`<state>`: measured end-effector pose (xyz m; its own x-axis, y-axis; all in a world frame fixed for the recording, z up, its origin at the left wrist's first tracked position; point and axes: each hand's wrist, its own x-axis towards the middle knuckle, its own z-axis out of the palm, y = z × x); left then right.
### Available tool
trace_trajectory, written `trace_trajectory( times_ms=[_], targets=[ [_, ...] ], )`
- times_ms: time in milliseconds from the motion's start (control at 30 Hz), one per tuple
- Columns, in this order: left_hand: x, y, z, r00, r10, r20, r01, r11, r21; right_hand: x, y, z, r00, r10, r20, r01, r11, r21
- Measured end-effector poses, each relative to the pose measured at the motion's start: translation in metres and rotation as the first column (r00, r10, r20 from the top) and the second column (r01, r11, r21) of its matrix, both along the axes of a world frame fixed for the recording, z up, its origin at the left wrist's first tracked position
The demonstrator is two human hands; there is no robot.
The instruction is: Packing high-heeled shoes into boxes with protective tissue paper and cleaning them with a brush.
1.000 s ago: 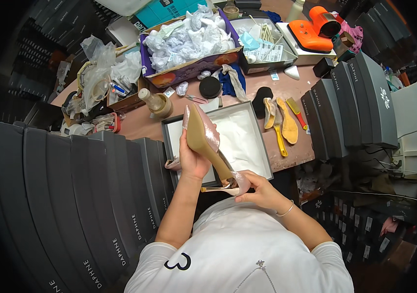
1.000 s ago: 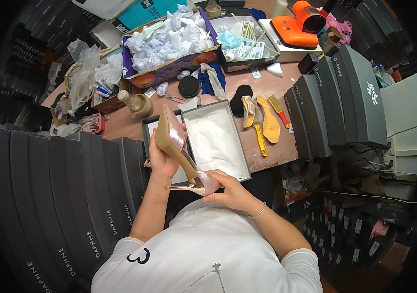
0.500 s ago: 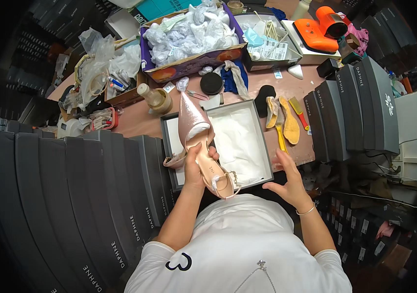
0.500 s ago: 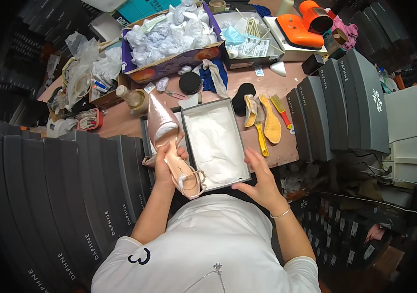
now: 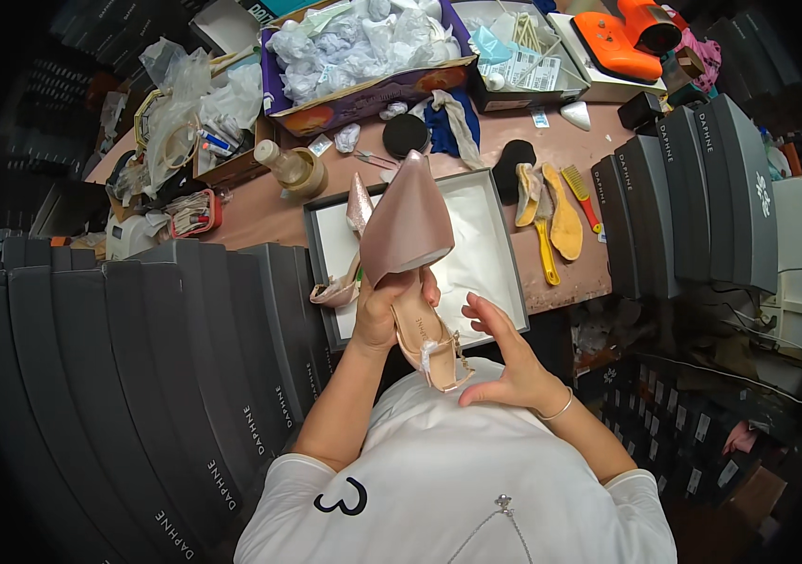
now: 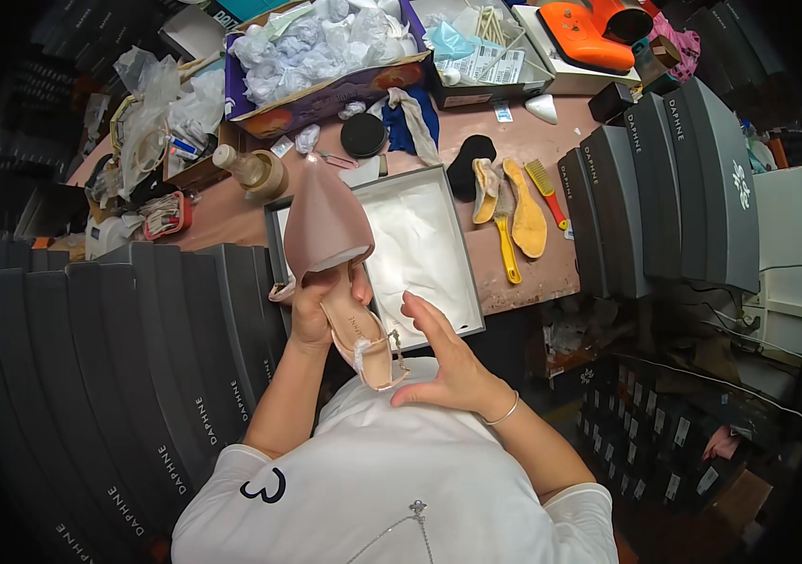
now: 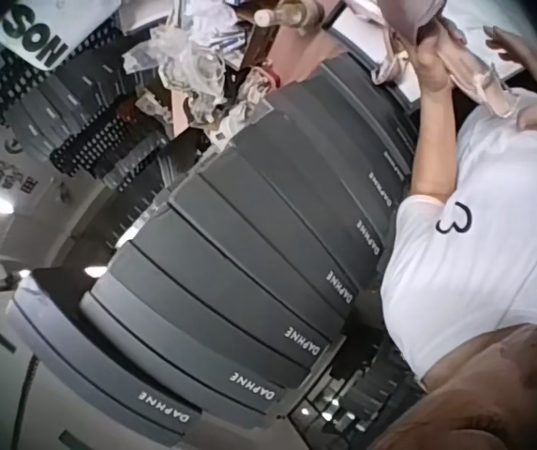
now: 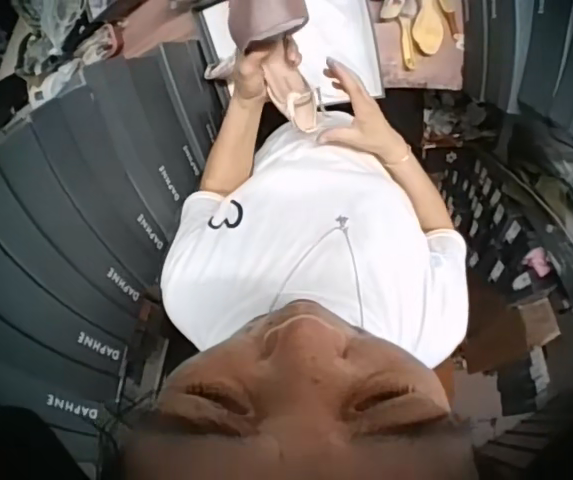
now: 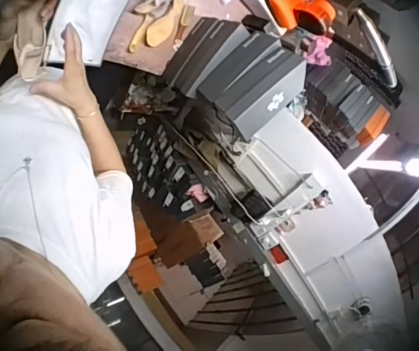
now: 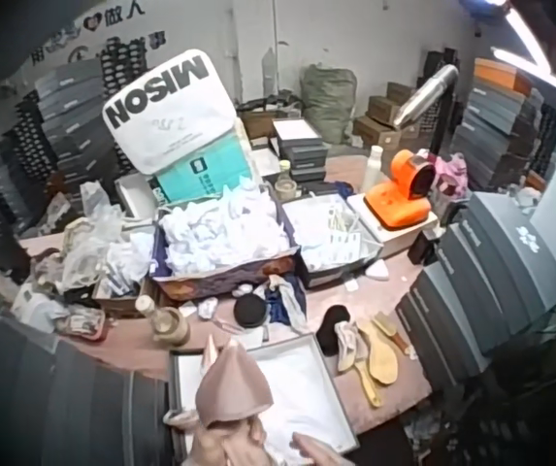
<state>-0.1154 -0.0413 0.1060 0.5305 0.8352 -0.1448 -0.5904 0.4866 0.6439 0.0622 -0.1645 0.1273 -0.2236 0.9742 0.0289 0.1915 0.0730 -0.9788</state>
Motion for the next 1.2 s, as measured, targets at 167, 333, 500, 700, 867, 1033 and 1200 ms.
trace_trajectory(
  times_ms=[167,333,500,700,867,1033,1200],
  targets=[
    [-0.004,0.004,0.007,0.991,-0.055,-0.123,0.079,0.977,0.196,-0.003,-0.012,-0.013,0.997,-0.022,-0.077,0.006,0.98,-0.201],
    [0.005,0.003,0.023,0.977,-0.049,-0.207,0.114,0.941,0.317,-0.014,0.014,-0.013,0.995,-0.093,0.03,0.098,0.951,-0.295],
    [-0.005,0.018,0.028,0.779,0.519,-0.35,-0.029,0.588,0.808,0.006,0.012,0.005,0.939,-0.142,0.315,0.044,0.954,0.298],
    [-0.024,0.016,0.0,0.778,0.519,-0.354,-0.12,0.676,0.727,0.034,0.019,0.014,0.945,-0.227,0.236,0.201,0.971,0.128],
    [-0.013,-0.009,0.003,0.756,0.541,-0.37,-0.137,0.682,0.719,-0.021,0.058,0.03,0.964,0.086,0.251,-0.13,0.977,0.167],
    [-0.03,-0.032,0.018,0.667,0.602,-0.439,0.012,0.581,0.814,-0.03,0.038,0.01,0.978,-0.041,0.204,0.041,0.999,0.0],
    [-0.049,-0.069,-0.019,0.966,-0.177,0.186,0.232,0.914,-0.334,-0.032,0.032,0.009,0.972,0.047,0.23,-0.044,0.999,-0.017]
  ],
)
